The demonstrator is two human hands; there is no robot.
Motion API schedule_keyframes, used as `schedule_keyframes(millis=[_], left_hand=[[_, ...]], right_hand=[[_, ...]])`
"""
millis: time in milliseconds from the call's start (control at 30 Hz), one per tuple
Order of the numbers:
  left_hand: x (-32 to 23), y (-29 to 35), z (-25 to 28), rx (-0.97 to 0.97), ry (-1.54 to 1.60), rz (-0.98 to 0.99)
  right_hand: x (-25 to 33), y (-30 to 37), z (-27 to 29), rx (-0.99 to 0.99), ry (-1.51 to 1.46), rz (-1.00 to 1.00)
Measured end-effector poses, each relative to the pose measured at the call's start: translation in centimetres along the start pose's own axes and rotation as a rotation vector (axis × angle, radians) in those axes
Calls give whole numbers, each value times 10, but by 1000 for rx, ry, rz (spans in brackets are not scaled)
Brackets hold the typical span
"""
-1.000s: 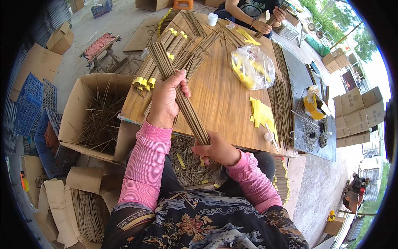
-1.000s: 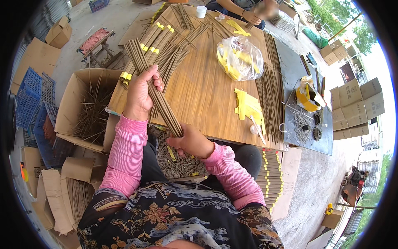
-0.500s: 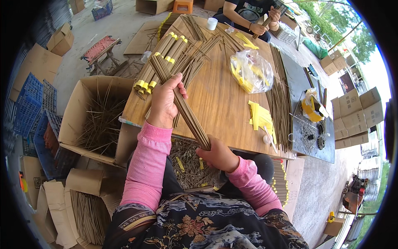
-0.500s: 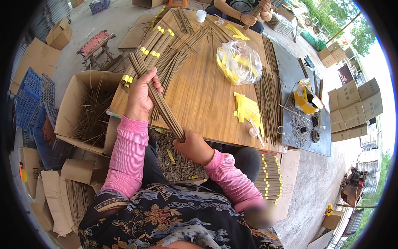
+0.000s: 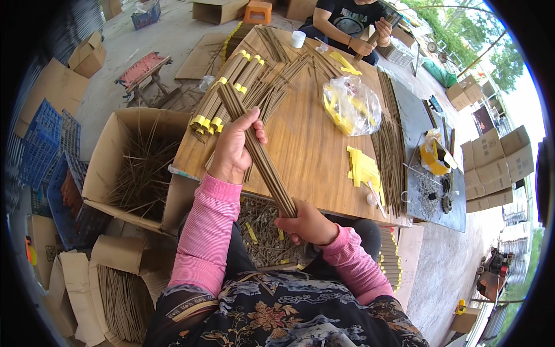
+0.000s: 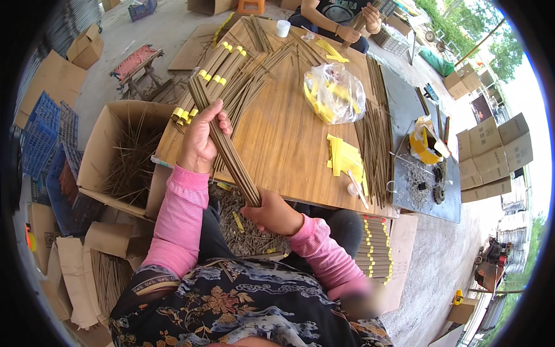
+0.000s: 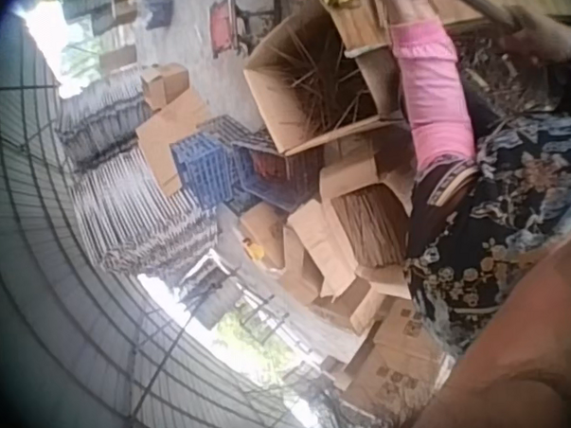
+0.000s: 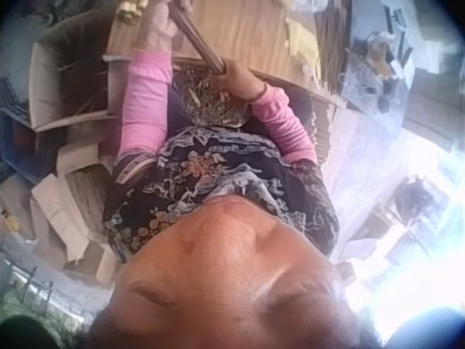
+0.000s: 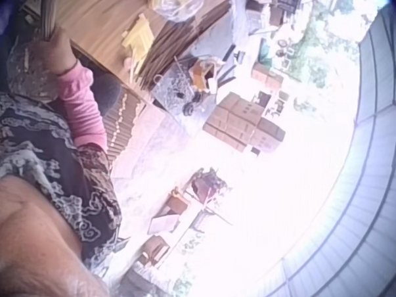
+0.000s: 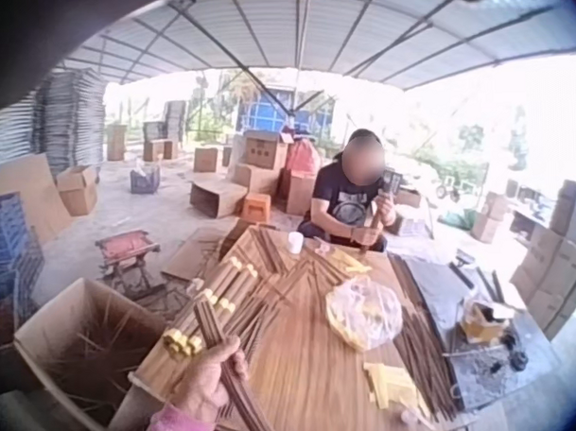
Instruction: The person gathers thin wooden sticks, aligns them into bundles, and secures them with yellow paper bands. They apply glue to the bands using a small stick and wrap them around the bundles, then place the finished bundles on the table.
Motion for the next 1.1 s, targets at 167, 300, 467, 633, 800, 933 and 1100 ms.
schedule_keyframes(millis=[167, 300, 467, 633, 800, 933, 1100], left_hand=[[25, 10, -34, 258, 241, 164], [14, 9, -13, 19, 48, 68], [1, 12, -13, 12, -12, 9], [-13, 10, -8, -4, 22, -66], [-19, 10, -6, -4, 53, -87], [-25, 10, -5, 9, 52, -97], [-29, 9, -2, 12, 114, -90]], right_hand=[[12, 11, -29, 398, -643, -58], [10, -5, -5, 40, -80, 14], [26, -3, 9, -94, 305, 166], [53, 14, 41, -528, 474, 421], [65, 23, 41, -588, 541, 416], [58, 21, 43, -554, 422, 351], [51, 20, 47, -455, 254, 304]])
Point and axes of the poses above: each hand's wrist, its own y-axis away from the middle knuckle, its own z-axis out of the back of the hand, x = y × z, the point moved 10 cm from there along -y, towards the middle knuckle, and after that the axes turned 3 degrees about y, right-handed, at the moved point
